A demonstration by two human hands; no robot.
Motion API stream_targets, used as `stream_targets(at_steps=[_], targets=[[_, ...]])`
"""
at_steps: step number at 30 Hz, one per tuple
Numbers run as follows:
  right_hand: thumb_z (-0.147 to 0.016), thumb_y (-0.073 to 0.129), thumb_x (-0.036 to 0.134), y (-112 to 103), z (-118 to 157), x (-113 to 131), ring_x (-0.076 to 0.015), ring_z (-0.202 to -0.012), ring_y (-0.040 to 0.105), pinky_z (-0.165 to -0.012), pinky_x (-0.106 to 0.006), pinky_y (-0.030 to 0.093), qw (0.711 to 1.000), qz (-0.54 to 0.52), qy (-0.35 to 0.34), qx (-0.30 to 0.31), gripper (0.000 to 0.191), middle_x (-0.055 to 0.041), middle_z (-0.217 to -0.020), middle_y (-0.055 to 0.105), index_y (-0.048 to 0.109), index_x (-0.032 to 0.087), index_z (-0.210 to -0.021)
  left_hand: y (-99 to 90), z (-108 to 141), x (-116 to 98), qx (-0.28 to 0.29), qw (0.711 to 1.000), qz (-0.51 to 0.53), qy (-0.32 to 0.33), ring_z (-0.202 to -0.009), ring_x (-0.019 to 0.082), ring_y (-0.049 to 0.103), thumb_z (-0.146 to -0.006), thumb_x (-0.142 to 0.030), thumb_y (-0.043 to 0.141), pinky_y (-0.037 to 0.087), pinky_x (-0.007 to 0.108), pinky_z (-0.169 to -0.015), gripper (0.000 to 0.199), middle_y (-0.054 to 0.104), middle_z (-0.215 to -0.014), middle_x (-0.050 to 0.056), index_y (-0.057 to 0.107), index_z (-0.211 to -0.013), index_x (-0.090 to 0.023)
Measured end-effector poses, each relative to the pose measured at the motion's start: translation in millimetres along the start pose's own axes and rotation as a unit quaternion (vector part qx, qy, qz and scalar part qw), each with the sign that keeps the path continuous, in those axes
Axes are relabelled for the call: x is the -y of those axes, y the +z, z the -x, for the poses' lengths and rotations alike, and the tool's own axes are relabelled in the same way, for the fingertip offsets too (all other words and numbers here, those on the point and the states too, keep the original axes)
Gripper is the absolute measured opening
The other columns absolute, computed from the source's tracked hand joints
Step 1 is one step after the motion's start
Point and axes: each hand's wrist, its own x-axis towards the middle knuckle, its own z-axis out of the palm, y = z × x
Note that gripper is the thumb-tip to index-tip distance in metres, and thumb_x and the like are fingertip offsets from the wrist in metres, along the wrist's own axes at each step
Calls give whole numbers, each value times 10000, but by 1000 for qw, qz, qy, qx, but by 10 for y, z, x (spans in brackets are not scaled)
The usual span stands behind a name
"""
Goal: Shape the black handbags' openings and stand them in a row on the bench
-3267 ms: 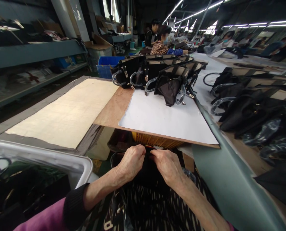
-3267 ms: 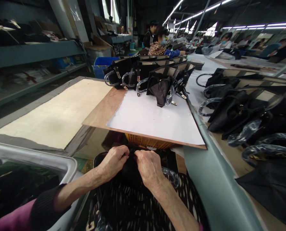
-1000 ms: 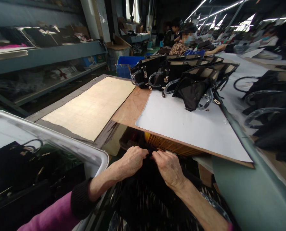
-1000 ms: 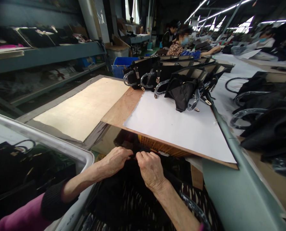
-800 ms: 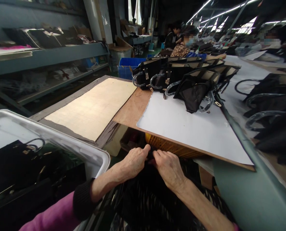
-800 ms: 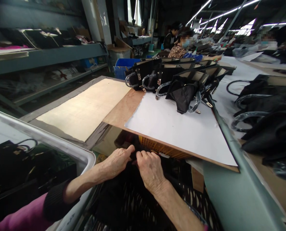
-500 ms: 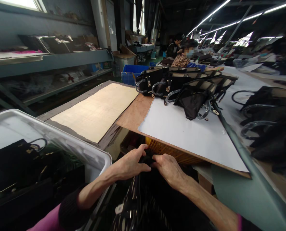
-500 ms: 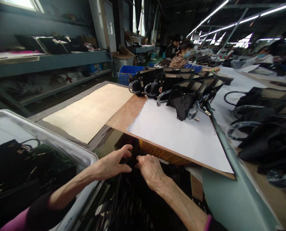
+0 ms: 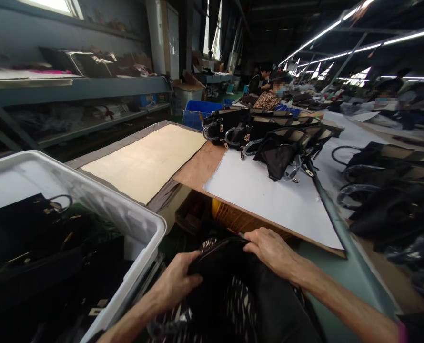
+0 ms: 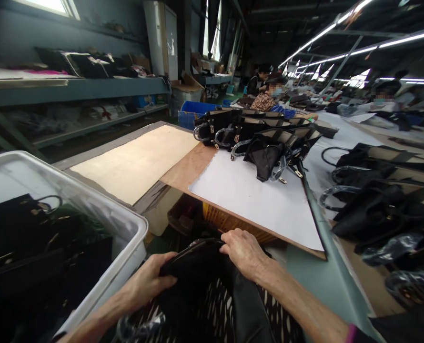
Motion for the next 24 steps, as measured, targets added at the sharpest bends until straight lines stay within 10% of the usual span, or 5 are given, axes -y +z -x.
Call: stream_targets(at_steps=[8, 24], targets=[[-804, 486, 232, 133, 78, -226, -114, -582, 532, -594, -219, 330, 997, -51, -58, 8, 221, 36, -558, 577, 570, 211, -601, -299, -106, 121, 139, 988, 34, -52, -451, 72, 355, -633, -272, 588, 262, 165, -381, 262, 440, -569, -52, 591, -867, -155], [-860, 426, 335, 247, 41, -340, -149, -694, 535, -662, -255, 343, 997, -45, -39, 42, 265, 18, -633, 572, 522, 214, -644, -224, -165, 122, 80, 994, 70, 15, -626, 120, 444, -823, -436, 417, 339, 200, -563, 390, 542, -689, 0, 638, -901, -124]])
